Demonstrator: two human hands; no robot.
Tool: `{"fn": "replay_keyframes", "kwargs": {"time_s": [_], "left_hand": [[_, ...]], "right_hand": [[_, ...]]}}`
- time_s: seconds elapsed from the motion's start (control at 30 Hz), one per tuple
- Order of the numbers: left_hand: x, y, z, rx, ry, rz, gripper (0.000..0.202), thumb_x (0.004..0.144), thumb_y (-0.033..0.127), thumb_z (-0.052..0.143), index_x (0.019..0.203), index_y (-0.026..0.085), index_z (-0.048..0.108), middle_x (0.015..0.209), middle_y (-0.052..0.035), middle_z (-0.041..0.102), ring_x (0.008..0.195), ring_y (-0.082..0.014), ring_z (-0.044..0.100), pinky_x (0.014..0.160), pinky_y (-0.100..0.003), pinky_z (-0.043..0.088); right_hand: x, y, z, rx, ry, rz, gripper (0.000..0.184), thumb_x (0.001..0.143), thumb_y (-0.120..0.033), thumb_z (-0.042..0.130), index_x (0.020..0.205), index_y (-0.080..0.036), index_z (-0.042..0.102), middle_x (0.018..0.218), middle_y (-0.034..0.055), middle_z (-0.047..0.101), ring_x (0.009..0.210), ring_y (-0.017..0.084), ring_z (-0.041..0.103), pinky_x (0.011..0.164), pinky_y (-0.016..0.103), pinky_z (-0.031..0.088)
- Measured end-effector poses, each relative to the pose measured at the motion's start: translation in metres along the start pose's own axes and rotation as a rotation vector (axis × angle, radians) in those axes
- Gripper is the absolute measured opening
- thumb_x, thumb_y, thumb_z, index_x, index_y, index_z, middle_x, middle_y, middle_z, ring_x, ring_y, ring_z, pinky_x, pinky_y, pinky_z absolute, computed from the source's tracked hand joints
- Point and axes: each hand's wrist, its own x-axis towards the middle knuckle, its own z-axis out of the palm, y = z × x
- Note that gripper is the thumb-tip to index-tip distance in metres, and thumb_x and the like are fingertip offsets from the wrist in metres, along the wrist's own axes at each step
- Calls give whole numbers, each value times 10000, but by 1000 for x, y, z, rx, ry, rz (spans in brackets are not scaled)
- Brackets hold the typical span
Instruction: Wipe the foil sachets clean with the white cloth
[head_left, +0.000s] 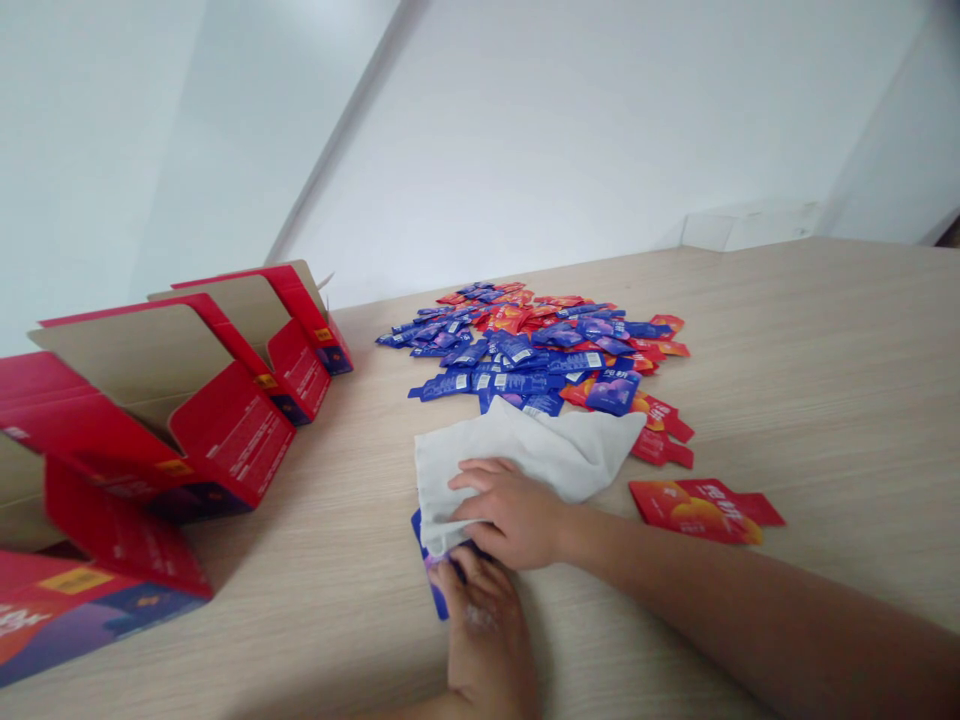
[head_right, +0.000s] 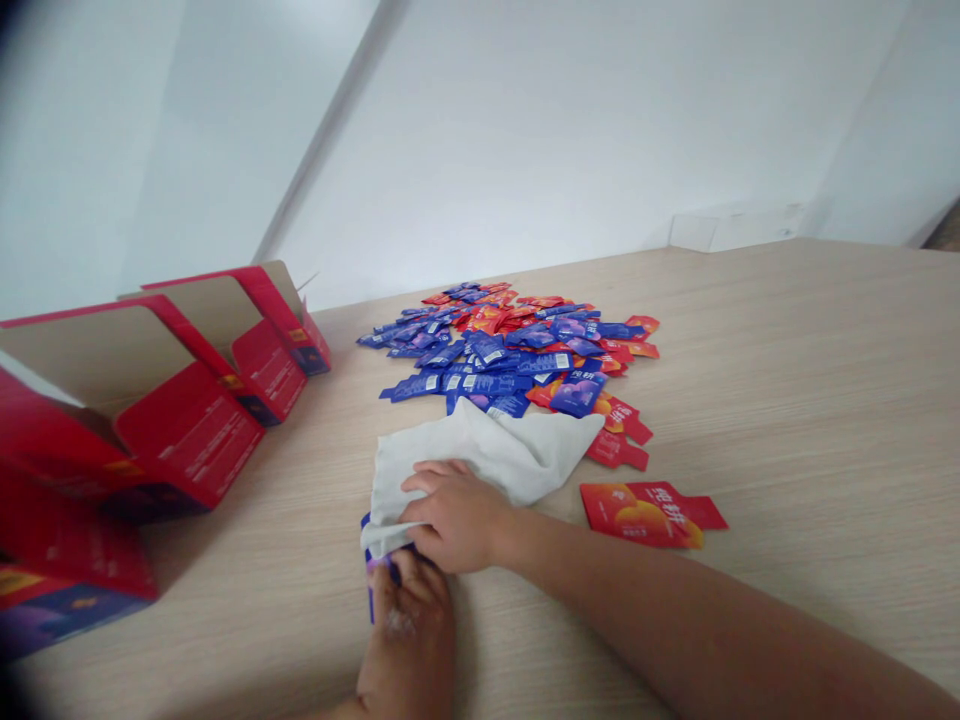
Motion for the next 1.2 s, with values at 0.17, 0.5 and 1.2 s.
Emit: {"fn": "replay_keyframes", "kwargs": {"time_s": [0.17,0.5,1.2], "left_hand": [[0,3,5,-36,4,6,384,805,74,418,1096,-19,650,1087,-277,677,950,-304,677,958,-490,462],[2,3,1,-38,-40,-10,362,804,75,430,1062,16,677,1065,-234,699,969,-299,669,972,-492,450],[2,-3,-10,10,-52,-12,360,803,71,427,1056,19,678,1073,-251,691,963,-310,671,970,-510,441]], "right_hand": [[0,0,1,7,12,-51,251,871,-272,517,1021,-248,716,1308,55,572,1304,254,400,1065,455,294],[1,0,4,-18,42,67,247,874,-289,516,1004,-229,717,1287,68,582,1298,277,400,1050,481,296],[1,1,4,-13,35,70,256,869,-289,519,1017,-221,716,1296,72,576,1308,275,391,1058,474,297]]}}
